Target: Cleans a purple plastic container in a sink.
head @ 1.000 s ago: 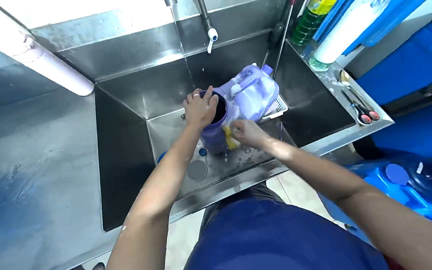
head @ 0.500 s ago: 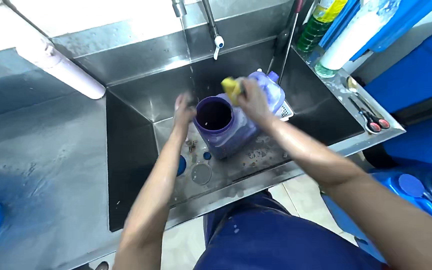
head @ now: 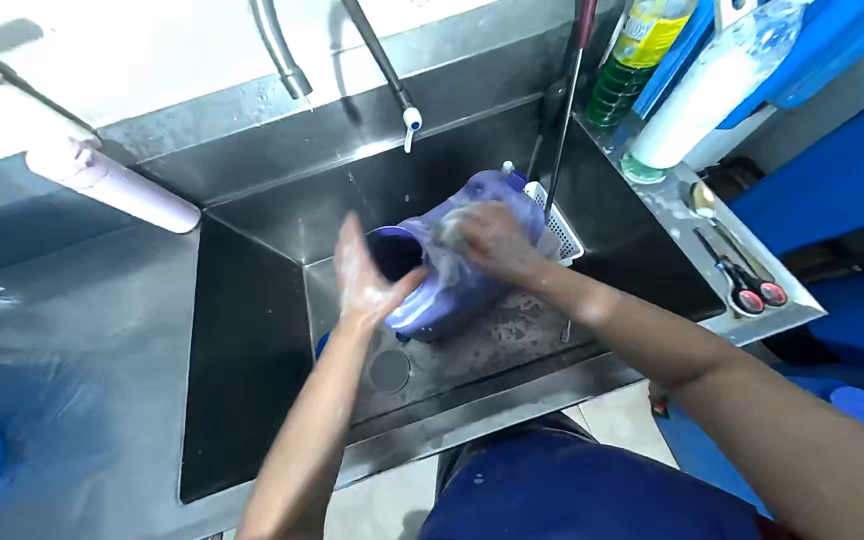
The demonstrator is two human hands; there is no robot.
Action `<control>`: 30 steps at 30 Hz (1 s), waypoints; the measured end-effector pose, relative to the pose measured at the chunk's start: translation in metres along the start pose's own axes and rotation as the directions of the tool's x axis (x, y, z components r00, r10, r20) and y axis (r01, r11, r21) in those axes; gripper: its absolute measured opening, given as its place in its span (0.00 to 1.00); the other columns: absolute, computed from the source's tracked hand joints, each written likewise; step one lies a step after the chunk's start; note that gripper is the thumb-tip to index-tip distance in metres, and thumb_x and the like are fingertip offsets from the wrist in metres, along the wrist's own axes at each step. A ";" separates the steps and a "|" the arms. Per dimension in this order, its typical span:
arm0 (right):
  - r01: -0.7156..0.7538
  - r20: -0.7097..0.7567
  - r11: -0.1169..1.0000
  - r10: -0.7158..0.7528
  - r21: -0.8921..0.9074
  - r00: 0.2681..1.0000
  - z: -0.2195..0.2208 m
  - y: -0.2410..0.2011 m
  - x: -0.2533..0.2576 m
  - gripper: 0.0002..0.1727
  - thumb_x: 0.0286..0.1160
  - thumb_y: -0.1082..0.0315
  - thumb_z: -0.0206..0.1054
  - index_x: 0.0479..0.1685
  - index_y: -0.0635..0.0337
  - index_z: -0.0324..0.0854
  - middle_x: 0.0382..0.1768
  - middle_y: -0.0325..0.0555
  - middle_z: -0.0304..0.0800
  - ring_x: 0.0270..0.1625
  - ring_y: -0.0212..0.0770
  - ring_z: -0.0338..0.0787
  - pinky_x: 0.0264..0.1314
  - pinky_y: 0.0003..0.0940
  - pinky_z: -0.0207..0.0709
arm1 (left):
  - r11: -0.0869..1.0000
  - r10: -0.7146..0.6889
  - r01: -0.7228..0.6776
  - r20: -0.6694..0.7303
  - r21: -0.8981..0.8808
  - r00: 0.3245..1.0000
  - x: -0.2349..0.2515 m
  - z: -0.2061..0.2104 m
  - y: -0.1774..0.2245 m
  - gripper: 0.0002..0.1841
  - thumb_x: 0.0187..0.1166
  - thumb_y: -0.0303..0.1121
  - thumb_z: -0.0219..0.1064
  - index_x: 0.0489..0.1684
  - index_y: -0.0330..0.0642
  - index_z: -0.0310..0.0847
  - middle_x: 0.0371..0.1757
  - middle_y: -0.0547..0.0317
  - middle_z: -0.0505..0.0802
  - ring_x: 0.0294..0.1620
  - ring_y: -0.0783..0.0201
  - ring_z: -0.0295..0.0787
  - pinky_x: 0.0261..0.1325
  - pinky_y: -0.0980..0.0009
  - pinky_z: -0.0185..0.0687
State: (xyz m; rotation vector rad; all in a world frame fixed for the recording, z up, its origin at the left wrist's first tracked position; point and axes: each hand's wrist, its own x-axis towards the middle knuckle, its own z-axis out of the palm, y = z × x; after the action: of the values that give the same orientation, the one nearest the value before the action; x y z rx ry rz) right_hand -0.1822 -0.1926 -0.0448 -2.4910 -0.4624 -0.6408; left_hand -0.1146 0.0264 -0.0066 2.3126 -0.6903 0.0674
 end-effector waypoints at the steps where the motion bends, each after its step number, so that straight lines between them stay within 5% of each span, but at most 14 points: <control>1: -0.063 -0.013 0.995 0.062 -0.077 0.998 0.010 0.035 -0.028 0.13 0.78 0.68 0.67 0.55 0.64 0.90 0.63 0.62 0.90 0.70 0.65 0.86 0.75 0.67 0.73 | 0.994 0.053 -0.063 0.105 0.090 0.993 0.030 0.010 0.026 0.60 0.58 0.54 0.82 0.89 0.25 0.53 0.86 0.22 0.66 0.88 0.28 0.58 0.87 0.36 0.55; 5: -0.115 -0.127 0.993 0.118 0.030 0.985 0.036 0.075 -0.089 0.13 0.63 0.79 0.72 0.47 0.70 0.92 0.54 0.67 0.93 0.61 0.70 0.90 0.64 0.64 0.81 | 0.921 -0.188 -0.010 0.468 0.389 0.863 0.113 0.090 0.088 0.28 0.86 0.46 0.63 0.78 0.36 0.73 0.73 0.30 0.82 0.74 0.31 0.80 0.70 0.32 0.75; 9: -0.397 -0.088 0.879 0.432 0.263 0.898 -0.039 0.080 -0.082 0.11 0.75 0.77 0.65 0.49 0.78 0.85 0.51 0.70 0.88 0.53 0.61 0.91 0.59 0.52 0.84 | 0.869 -0.426 0.220 0.444 0.443 0.789 0.108 0.089 0.092 0.24 0.85 0.41 0.64 0.72 0.33 0.75 0.61 0.29 0.89 0.67 0.30 0.85 0.66 0.29 0.74; 11: -0.468 -0.095 0.854 0.498 0.225 0.862 -0.044 0.098 -0.051 0.15 0.76 0.72 0.68 0.54 0.77 0.84 0.59 0.73 0.85 0.64 0.68 0.86 0.68 0.60 0.78 | 0.832 -0.502 0.308 0.388 0.462 0.773 0.096 0.096 0.097 0.24 0.84 0.41 0.65 0.72 0.34 0.76 0.61 0.30 0.90 0.66 0.31 0.86 0.65 0.30 0.75; 12: -0.523 -0.020 0.808 0.548 0.271 0.836 -0.030 0.108 -0.042 0.19 0.79 0.69 0.66 0.59 0.78 0.82 0.65 0.75 0.83 0.71 0.71 0.81 0.75 0.62 0.72 | 0.828 -0.504 0.308 0.383 0.468 0.774 0.085 0.101 0.099 0.24 0.84 0.42 0.66 0.73 0.35 0.77 0.60 0.31 0.90 0.64 0.31 0.87 0.64 0.30 0.77; 14: -0.650 0.198 0.579 0.652 0.492 0.732 0.008 0.139 -0.035 0.23 0.91 0.66 0.52 0.71 0.77 0.75 0.71 0.70 0.79 0.78 0.58 0.78 0.84 0.51 0.67 | 0.858 -0.408 0.186 0.416 0.479 0.813 0.064 0.095 0.093 0.22 0.82 0.39 0.68 0.68 0.35 0.78 0.51 0.31 0.92 0.55 0.31 0.90 0.56 0.31 0.81; 16: -0.727 0.444 0.334 0.617 0.600 0.650 0.029 0.134 -0.048 0.23 0.95 0.67 0.45 0.68 0.79 0.75 0.64 0.71 0.83 0.68 0.53 0.83 0.75 0.47 0.73 | 0.878 -0.281 -0.044 0.588 0.476 0.758 0.036 0.072 0.081 0.22 0.76 0.32 0.72 0.67 0.33 0.79 0.51 0.32 0.92 0.54 0.32 0.90 0.56 0.33 0.81; 18: -0.643 0.461 0.416 0.460 0.643 0.759 0.016 0.088 -0.048 0.18 0.89 0.72 0.53 0.62 0.80 0.78 0.57 0.69 0.87 0.62 0.53 0.87 0.71 0.47 0.78 | 0.861 -0.259 -0.194 0.734 0.470 0.628 0.018 0.043 0.075 0.21 0.74 0.28 0.71 0.66 0.29 0.81 0.57 0.28 0.90 0.61 0.28 0.87 0.62 0.31 0.77; 20: -0.492 0.395 0.599 0.296 0.632 0.869 -0.006 0.019 -0.046 0.16 0.72 0.72 0.68 0.53 0.78 0.84 0.51 0.65 0.89 0.59 0.53 0.88 0.68 0.48 0.78 | 0.832 -0.367 -0.168 0.752 0.529 0.548 -0.007 0.029 0.088 0.18 0.74 0.26 0.69 0.59 0.24 0.83 0.60 0.26 0.89 0.66 0.28 0.84 0.66 0.32 0.73; 22: -0.530 0.433 0.654 0.324 0.540 0.841 -0.006 0.001 -0.046 0.21 0.71 0.70 0.73 0.59 0.78 0.82 0.56 0.69 0.88 0.63 0.61 0.86 0.70 0.57 0.76 | 0.863 -0.274 -0.124 0.660 0.490 0.699 -0.033 0.029 0.084 0.17 0.69 0.24 0.70 0.54 0.25 0.87 0.56 0.27 0.91 0.64 0.29 0.86 0.65 0.32 0.74; 24: -0.724 0.517 0.491 0.506 0.485 0.690 0.008 0.039 -0.048 0.26 0.85 0.66 0.65 0.75 0.77 0.70 0.63 0.72 0.85 0.66 0.60 0.87 0.73 0.55 0.77 | 0.905 -0.048 -0.150 0.446 0.398 0.894 -0.047 0.038 0.065 0.15 0.59 0.25 0.73 0.44 0.29 0.92 0.47 0.32 0.95 0.55 0.31 0.91 0.58 0.32 0.79; 26: -0.695 0.390 0.336 0.637 0.636 0.665 0.011 0.051 -0.050 0.27 0.81 0.70 0.66 0.73 0.79 0.67 0.54 0.72 0.86 0.53 0.56 0.91 0.60 0.51 0.84 | 0.936 -0.021 -0.077 0.272 0.343 0.962 -0.046 0.025 0.045 0.13 0.59 0.27 0.74 0.41 0.30 0.92 0.44 0.33 0.95 0.53 0.31 0.92 0.57 0.32 0.79; 28: -0.643 0.374 0.219 0.661 0.734 0.651 -0.035 0.010 -0.009 0.25 0.77 0.76 0.66 0.72 0.71 0.66 0.48 0.58 0.86 0.45 0.43 0.89 0.52 0.41 0.86 | 0.965 -0.121 0.101 0.069 0.240 0.990 -0.037 -0.003 0.019 0.13 0.62 0.25 0.74 0.43 0.25 0.90 0.45 0.28 0.93 0.54 0.29 0.89 0.60 0.29 0.75; 30: -0.605 0.334 0.292 0.620 0.741 0.710 -0.049 -0.044 0.020 0.24 0.70 0.77 0.66 0.66 0.63 0.69 0.46 0.51 0.88 0.43 0.40 0.92 0.48 0.38 0.89 | 0.982 -0.152 0.169 -0.172 0.087 0.973 -0.044 -0.012 -0.017 0.12 0.65 0.25 0.73 0.37 0.21 0.87 0.38 0.31 0.92 0.45 0.38 0.90 0.54 0.39 0.78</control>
State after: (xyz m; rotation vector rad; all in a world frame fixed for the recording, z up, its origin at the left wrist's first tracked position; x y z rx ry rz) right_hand -0.2017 -0.1812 0.0202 -1.5097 0.2370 -0.0455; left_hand -0.1420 0.0645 -0.0179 2.4184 -0.4231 0.2204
